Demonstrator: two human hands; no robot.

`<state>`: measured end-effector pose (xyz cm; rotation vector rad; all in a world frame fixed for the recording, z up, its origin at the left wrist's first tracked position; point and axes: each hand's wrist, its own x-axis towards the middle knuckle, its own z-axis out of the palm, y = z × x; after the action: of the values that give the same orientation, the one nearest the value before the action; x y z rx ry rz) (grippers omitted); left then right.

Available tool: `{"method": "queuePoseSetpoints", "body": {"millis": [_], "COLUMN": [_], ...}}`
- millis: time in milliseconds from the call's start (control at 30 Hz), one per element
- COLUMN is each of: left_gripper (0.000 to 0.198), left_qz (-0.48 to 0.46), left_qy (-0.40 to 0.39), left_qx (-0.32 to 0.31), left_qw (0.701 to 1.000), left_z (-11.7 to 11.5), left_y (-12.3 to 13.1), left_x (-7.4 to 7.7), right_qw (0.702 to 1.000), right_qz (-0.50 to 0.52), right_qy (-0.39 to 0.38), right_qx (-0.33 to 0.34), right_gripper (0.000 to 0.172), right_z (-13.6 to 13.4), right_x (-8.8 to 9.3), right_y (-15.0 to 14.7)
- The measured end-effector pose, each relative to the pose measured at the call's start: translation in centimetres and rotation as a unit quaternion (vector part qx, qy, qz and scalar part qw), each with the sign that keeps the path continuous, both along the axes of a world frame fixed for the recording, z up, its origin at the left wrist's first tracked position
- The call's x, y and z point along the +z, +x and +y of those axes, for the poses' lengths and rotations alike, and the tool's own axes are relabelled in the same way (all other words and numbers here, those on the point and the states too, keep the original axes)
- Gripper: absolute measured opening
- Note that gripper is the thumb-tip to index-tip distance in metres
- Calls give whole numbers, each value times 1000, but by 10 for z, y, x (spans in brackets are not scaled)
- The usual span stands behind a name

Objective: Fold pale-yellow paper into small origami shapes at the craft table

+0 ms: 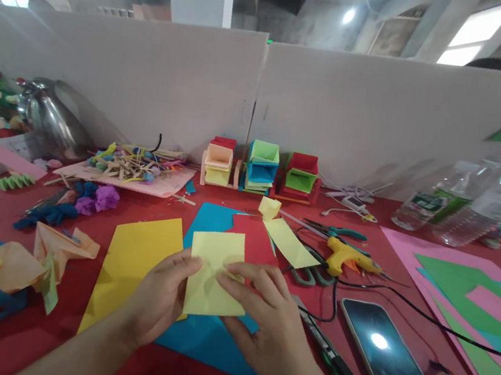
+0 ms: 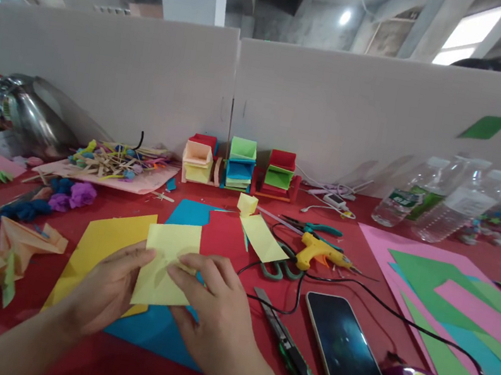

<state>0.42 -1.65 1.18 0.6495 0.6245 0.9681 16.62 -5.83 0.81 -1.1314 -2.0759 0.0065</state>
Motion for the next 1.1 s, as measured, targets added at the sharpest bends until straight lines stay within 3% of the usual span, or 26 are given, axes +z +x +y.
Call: {"method": "queuePoseSetpoints", "body": {"millis": [167,300,367,433,533,633,733,833,1000,1100], "left_gripper": [39,43,44,45,41,37,35,37,38,37], "left_qz": [-25,-13,-15,-21,-19,-6,12,19,-6,3], "left_qy": [14,31,44,55,55,31,3,-22,-7,25], "left_qx": [-18,-30,-39,-46,-42,-30,-16,17,44,12], "left_qw": [999,999,998,997,997,999,1000,999,999,1000], "left_z": [0,-3,-4,-4,-5,-5,-3,1,4,2], "left_y": [-2,-2,-1,-1,0,1,1,1,-1,-2], "left_x": [-1,0,-1,-2,-3,-3,-1,-1,-3,-2], "right_qw": [1000,986,948,891,836,846,890,922,915,906], "right_qz": [8,158,287,381,435,442,397,332,317,338], "right_qy": [-19,-51,-130,-243,-333,-296,-221,-198,-251,-253], "right_qx": [15,-15,-51,-46,-19,-34,-25,-3,16,34], "right_gripper": [39,24,28,31,24,24,41,37,14,5], "right_z": [-3,-6,-6,-5,-2,-2,-3,-5,-2,0], "right_x": [1,2,2,2,3,4,4,5,4,6], "right_y": [-2,-6,-8,-10,-11,-11,-10,-8,-8,-7]}}
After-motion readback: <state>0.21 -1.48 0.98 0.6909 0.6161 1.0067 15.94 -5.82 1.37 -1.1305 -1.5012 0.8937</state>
